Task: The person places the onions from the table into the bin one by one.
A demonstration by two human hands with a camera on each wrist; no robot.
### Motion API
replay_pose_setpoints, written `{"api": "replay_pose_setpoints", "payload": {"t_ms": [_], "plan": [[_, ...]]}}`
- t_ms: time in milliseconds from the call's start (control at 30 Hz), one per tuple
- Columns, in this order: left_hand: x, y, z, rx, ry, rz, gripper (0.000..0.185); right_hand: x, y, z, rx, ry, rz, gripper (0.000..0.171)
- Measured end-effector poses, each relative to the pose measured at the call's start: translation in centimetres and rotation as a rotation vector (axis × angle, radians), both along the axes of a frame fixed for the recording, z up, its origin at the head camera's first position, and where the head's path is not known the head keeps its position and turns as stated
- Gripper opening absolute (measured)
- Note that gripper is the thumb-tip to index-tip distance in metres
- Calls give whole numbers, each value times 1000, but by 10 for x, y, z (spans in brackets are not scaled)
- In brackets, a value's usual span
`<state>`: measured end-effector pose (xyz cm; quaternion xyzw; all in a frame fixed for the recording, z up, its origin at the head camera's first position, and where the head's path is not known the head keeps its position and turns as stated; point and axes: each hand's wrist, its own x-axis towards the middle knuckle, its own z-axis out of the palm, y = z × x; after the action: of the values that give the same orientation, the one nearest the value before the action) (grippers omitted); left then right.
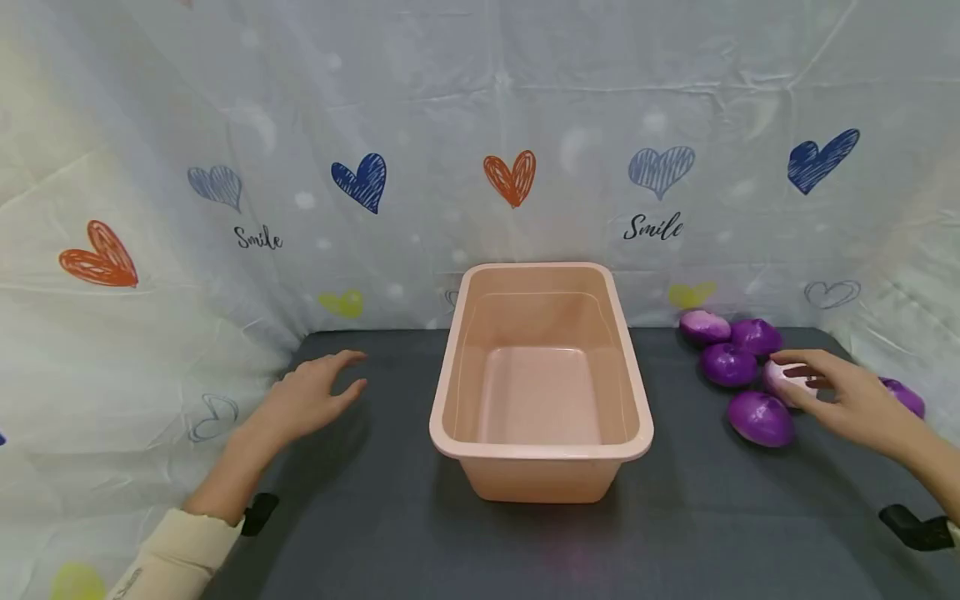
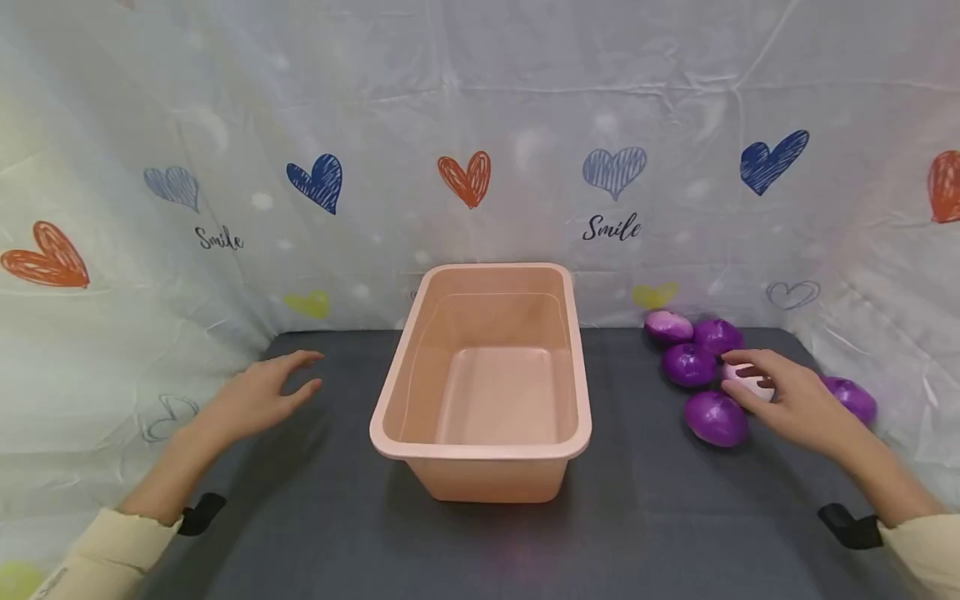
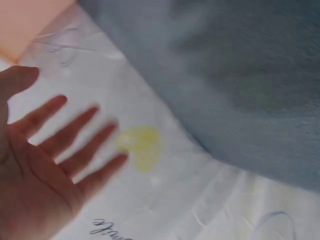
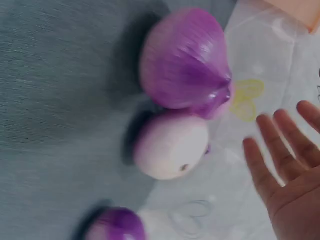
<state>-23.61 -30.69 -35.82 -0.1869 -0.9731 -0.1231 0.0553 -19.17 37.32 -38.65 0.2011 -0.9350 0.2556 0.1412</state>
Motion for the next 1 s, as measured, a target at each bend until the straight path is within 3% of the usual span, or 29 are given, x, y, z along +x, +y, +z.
{"api": "replay_pose_setpoints", "payload": {"t_ms": [200,333,433,633,800,1000], "plan": [[9,21,7,424,-89,-192,47,17,14,-14,-206,-6,4,25],[14,41,0,689,-180,-281,54,28,20,-25,-306,-30,10,29],[17,56,-9,828,-254,-315,58,34,21,-31,-349,-45,18,36],[20,81,-25,954,-358,-383,63,39,20,-44,-371,-70,72,56],[17,95,-29,1002,-342,-429,66,33,18,-54,-336,-66,96,75],[16,100,-29,999,-340,-447,68,26,16,-64,-324,-102,83,85]]}}
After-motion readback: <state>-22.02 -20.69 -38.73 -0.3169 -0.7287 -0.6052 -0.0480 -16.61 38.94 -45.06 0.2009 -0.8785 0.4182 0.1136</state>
